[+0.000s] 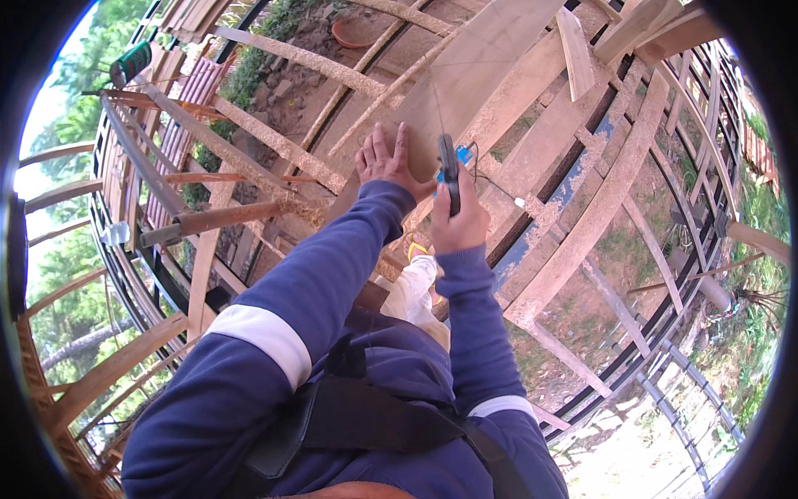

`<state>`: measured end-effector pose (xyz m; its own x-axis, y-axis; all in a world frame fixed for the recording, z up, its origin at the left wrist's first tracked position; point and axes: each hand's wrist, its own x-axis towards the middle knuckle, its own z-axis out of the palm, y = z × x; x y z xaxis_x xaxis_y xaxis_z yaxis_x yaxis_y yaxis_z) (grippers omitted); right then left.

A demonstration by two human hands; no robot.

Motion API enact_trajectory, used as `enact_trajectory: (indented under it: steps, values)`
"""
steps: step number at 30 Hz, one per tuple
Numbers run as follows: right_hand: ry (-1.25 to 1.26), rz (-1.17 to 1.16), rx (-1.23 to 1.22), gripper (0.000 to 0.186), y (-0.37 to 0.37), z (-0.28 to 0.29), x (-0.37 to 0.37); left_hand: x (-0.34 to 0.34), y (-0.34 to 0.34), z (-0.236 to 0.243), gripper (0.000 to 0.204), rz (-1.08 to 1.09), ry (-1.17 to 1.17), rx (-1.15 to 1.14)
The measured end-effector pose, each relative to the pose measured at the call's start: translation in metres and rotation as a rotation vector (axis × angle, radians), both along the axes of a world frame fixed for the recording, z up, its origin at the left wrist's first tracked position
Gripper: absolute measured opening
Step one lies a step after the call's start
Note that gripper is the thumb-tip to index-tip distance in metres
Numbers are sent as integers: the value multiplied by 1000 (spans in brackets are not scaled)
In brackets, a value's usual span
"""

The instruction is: The person measures a wooden board with a square, marks a line with a pencil, and then saws the board along the marked line while standing on a wooden frame.

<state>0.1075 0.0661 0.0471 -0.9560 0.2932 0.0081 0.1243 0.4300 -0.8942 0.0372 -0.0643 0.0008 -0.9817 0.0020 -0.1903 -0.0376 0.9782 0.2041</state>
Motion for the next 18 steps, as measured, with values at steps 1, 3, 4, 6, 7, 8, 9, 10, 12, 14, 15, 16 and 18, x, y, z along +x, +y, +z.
enact_trajectory:
  steps: [1,3,4,6,7,8,9,10,12,14,15,16,18]
  values:
    - [46,5,63,48,2,-9,-25,1,5,-5,125,10,29,36]
    - [88,8,124,48,6,-12,-33,1,10,-9,125,1,43,56]
    - [82,10,104,47,5,-10,-32,1,9,-7,125,7,59,70]
    - [69,9,85,47,5,-7,-15,1,2,-4,124,-10,23,48]
    - [86,3,79,47,6,-2,10,0,-1,1,124,-9,-2,28]
    - [109,-2,71,47,7,0,27,-1,-1,2,124,4,0,27]
    - [106,6,70,47,9,-2,36,0,0,3,123,-1,0,21]
    - [117,-4,46,47,11,-2,43,0,2,4,123,-15,0,13]
    - [128,-13,17,47,12,-5,40,0,3,7,122,-9,-18,12]
    - [87,-3,45,45,11,-1,8,3,6,9,121,-8,-42,21]
    - [73,-23,37,43,11,-7,-5,3,8,7,121,-6,-27,29]
    - [70,-25,35,43,11,-9,-7,2,6,7,121,-1,-9,28]
    - [112,-25,-14,42,12,-12,-6,2,5,7,120,-9,-7,22]
